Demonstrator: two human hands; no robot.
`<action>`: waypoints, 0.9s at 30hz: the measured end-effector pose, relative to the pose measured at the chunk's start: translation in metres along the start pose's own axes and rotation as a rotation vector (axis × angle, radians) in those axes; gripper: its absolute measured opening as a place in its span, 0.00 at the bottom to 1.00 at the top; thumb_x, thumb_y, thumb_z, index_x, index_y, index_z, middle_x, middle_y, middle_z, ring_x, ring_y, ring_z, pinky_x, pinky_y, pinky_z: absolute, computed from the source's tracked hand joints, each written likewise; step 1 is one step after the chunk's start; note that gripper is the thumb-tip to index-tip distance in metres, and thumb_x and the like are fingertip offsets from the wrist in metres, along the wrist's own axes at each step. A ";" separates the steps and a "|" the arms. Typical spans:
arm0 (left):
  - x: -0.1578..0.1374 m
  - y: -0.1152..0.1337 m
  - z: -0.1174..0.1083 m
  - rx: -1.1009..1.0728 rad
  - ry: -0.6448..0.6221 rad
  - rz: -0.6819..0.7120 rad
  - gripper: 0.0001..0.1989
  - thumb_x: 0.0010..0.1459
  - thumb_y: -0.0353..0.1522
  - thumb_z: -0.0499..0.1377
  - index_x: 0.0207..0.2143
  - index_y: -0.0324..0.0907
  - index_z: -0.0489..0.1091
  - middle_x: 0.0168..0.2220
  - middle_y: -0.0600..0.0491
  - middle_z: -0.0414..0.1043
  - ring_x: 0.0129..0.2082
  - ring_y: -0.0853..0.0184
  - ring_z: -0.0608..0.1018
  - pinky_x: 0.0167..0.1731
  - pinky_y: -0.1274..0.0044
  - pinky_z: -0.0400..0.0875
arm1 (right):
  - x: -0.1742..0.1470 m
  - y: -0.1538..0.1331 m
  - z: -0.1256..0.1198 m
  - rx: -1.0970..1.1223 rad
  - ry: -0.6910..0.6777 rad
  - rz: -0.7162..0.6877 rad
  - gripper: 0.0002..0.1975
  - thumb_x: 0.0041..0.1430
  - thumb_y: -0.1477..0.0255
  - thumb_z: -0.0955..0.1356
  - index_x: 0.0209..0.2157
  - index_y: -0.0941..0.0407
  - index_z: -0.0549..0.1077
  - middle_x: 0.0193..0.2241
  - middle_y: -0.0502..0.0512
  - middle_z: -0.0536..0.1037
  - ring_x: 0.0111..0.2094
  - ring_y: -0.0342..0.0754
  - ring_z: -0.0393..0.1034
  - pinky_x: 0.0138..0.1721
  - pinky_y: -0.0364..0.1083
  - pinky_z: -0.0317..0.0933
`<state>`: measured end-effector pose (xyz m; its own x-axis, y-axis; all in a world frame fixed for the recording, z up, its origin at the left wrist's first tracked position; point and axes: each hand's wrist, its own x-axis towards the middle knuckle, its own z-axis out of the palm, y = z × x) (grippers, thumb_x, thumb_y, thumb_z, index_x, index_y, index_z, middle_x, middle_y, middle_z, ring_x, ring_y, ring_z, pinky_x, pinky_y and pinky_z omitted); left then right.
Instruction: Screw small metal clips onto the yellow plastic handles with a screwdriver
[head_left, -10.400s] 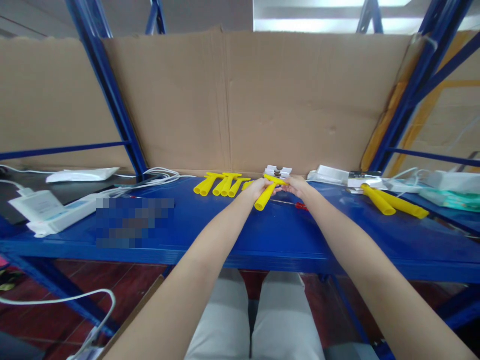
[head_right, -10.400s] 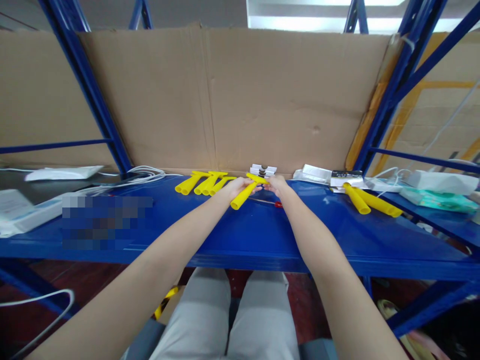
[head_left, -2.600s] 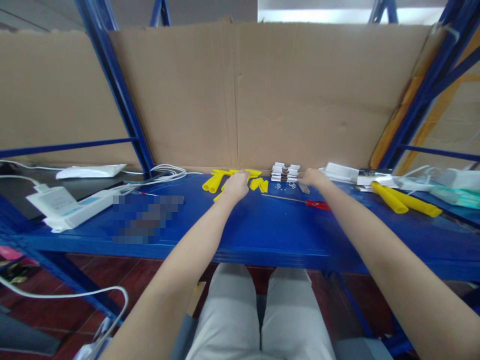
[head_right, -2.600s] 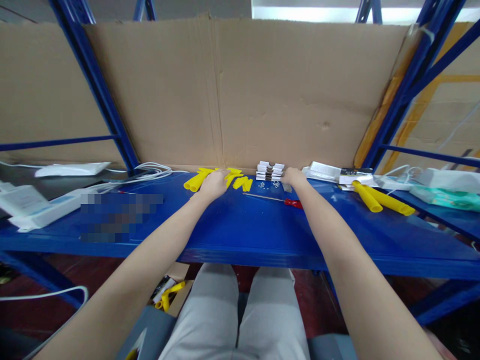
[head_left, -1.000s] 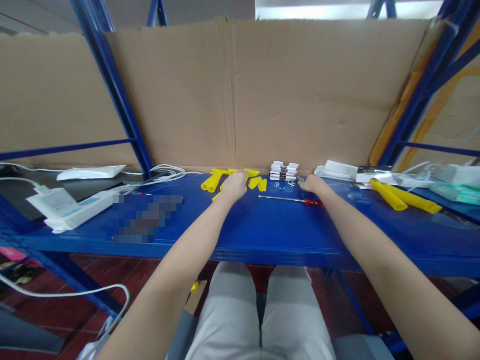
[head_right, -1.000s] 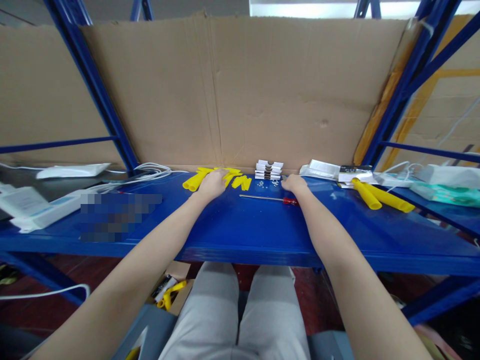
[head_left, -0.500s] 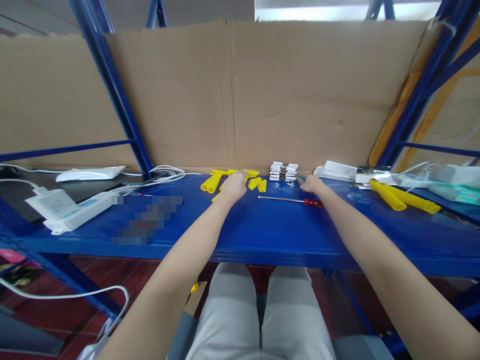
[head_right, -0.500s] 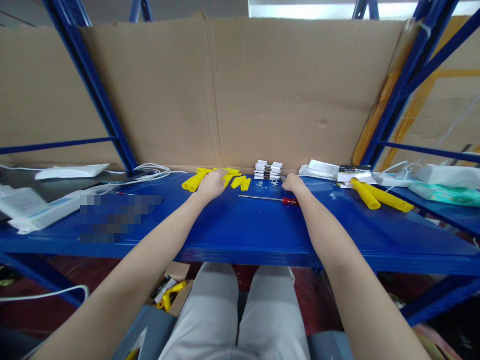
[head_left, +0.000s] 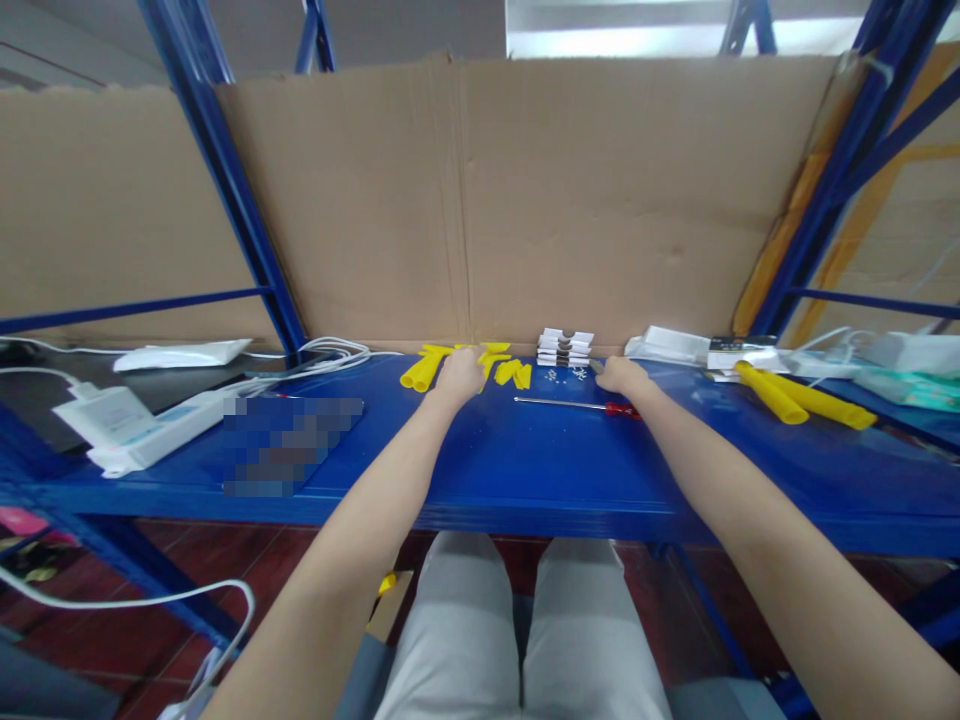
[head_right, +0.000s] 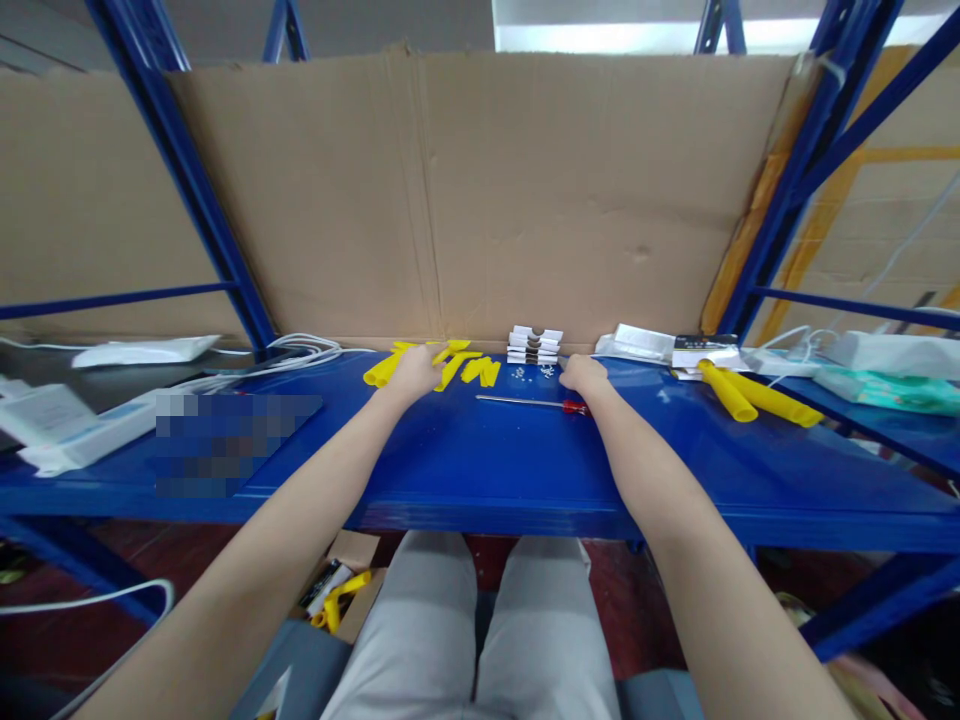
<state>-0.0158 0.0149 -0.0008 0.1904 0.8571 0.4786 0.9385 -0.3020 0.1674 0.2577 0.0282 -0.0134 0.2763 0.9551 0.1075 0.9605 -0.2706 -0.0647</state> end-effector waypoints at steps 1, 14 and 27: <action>0.000 0.000 -0.003 -0.025 -0.005 -0.026 0.22 0.56 0.26 0.53 0.53 0.42 0.68 0.47 0.46 0.74 0.50 0.62 0.74 0.49 0.74 0.68 | -0.002 0.000 -0.002 -0.002 -0.003 0.001 0.24 0.57 0.67 0.63 0.52 0.66 0.69 0.49 0.74 0.72 0.52 0.57 0.67 0.47 0.47 0.62; 0.011 -0.025 -0.011 -0.751 -0.123 -0.327 0.17 0.46 0.24 0.58 0.41 0.34 0.75 0.26 0.51 0.75 0.21 0.69 0.74 0.22 0.80 0.67 | -0.007 0.015 -0.011 0.008 -0.052 -0.031 0.27 0.58 0.62 0.62 0.50 0.68 0.70 0.43 0.74 0.75 0.49 0.59 0.69 0.44 0.48 0.63; 0.021 -0.041 -0.036 -0.865 -0.051 -0.530 0.09 0.40 0.20 0.58 0.27 0.36 0.70 0.17 0.51 0.68 0.20 0.62 0.74 0.21 0.75 0.67 | -0.002 0.020 -0.005 0.015 -0.033 -0.072 0.24 0.56 0.61 0.62 0.44 0.67 0.74 0.39 0.72 0.77 0.44 0.58 0.72 0.40 0.47 0.63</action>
<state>-0.0603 0.0304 0.0330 -0.1583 0.9791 0.1273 0.3790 -0.0588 0.9235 0.2768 0.0206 -0.0096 0.2054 0.9754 0.0801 0.9771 -0.1997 -0.0731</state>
